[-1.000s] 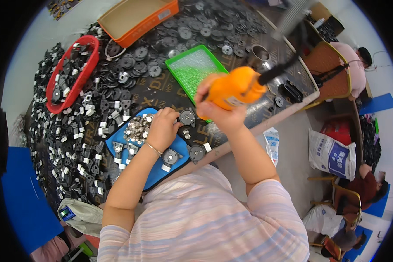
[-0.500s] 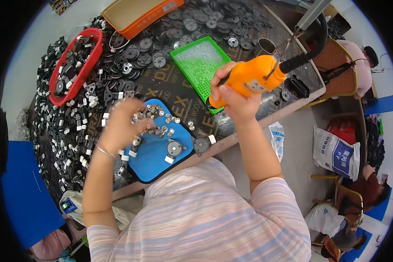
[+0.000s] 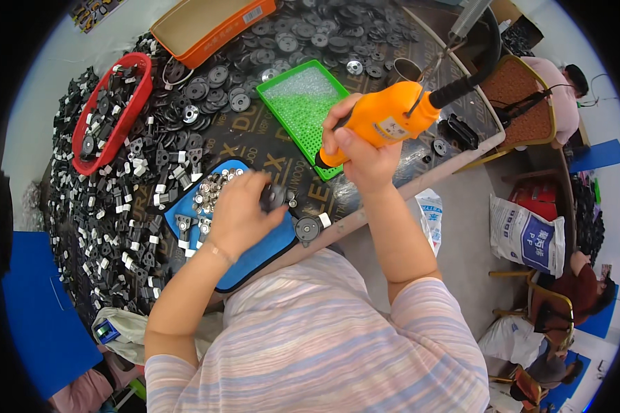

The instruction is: The recorder is assembling small mechanical toy motor components using an electric screwdriver at a workbench.

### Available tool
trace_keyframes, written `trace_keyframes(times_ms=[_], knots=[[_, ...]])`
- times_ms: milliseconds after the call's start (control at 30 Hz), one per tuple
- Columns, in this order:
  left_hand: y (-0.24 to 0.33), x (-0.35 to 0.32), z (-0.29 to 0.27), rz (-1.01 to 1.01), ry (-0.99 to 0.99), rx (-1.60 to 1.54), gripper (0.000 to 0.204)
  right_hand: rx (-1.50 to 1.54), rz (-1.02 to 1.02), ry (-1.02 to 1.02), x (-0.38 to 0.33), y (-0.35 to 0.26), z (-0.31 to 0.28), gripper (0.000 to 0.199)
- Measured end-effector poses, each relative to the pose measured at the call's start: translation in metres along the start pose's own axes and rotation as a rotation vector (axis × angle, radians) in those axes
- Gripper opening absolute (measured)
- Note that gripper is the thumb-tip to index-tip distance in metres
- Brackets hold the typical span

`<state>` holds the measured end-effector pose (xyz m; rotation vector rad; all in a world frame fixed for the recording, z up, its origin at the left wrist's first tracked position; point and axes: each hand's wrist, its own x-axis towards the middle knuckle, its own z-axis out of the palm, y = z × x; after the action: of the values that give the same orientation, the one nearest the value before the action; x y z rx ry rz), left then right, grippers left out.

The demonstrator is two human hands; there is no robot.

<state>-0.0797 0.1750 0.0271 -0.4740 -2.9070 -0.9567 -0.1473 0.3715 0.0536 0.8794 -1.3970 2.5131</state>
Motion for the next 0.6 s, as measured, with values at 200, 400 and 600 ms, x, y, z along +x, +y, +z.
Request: trace_keyframes(times_ms=[200, 400, 600], knots=[[-0.025, 0.039, 0.045, 0.037, 0.159, 0.071, 0.04, -0.008, -0.002, 0.047, 0.005, 0.008, 0.009, 0.025], [-0.029, 0.036, 0.045, 0.045, 0.132, -0.054, 0.057, -0.055, 0.052, 0.026, 0.002, 0.019, 0.011, 0.025], [-0.037, 0.038, 0.052, 0.078, 0.129, -0.177, 0.05, -0.109, 0.014, -0.001, 0.006, 0.03, 0.02, 0.025]])
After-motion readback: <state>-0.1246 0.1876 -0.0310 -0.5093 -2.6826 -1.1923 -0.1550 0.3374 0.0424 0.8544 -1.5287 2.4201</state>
